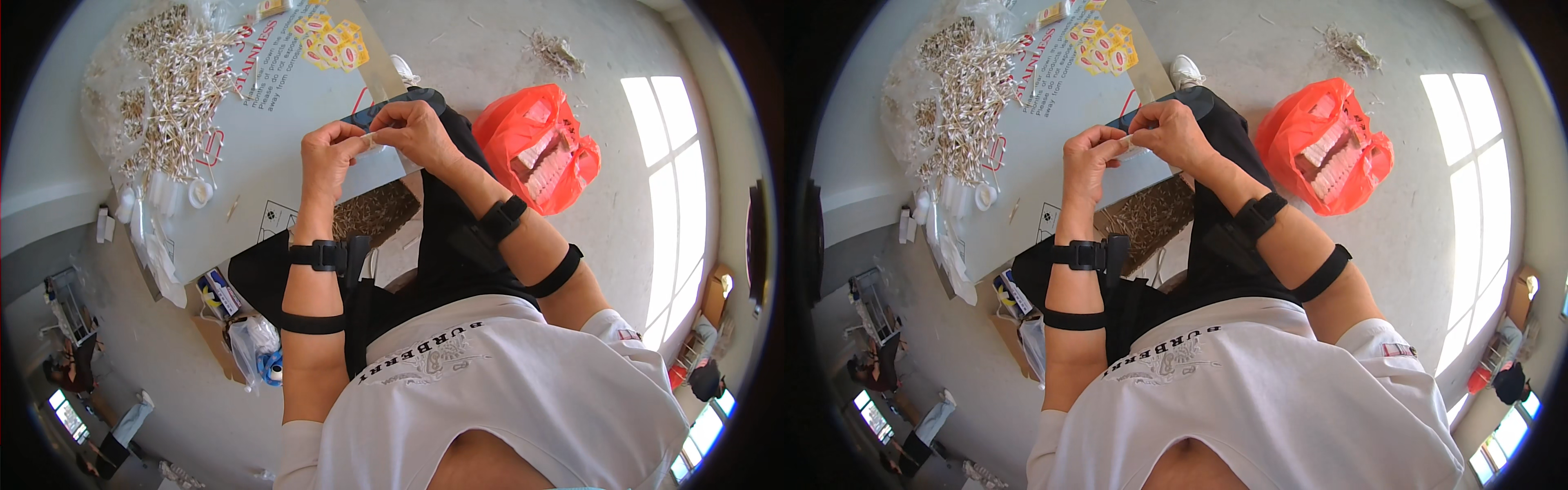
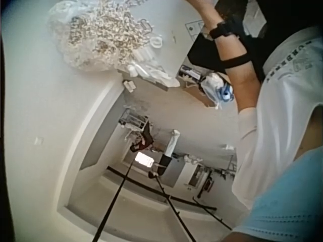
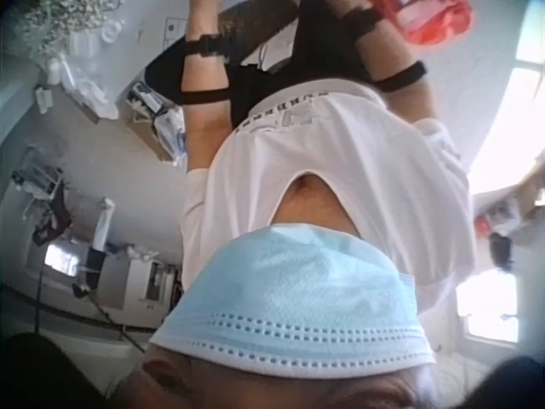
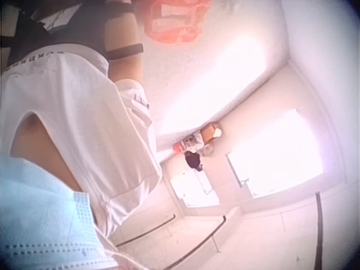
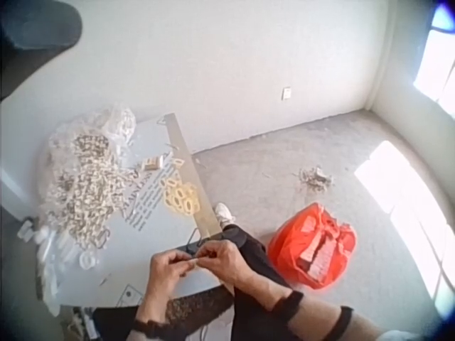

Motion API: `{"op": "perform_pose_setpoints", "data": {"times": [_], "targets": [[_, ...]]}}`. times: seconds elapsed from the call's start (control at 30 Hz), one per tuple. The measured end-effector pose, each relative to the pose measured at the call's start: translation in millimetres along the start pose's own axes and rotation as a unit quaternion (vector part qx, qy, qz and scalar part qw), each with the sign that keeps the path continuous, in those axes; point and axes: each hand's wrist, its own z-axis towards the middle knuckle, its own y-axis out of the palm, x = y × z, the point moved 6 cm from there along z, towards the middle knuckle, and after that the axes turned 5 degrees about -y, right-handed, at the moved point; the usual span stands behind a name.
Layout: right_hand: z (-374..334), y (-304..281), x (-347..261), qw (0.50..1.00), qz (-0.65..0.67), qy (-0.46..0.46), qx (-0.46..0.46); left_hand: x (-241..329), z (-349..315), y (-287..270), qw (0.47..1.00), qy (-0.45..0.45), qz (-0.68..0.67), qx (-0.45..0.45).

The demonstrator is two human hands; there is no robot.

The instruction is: Placing bundles of cotton swabs into individual plastic bags and sealing them.

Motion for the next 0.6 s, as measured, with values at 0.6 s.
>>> {"op": "perform_pose_setpoints", "data": {"times": [0.6], "targets": [[-0.7, 0.9, 3.8, 0.999, 0.025, 0.003, -0.019, -5.0, -7.1, -7.1, 0.993, 0.002, -0.112, -0.023]]}}
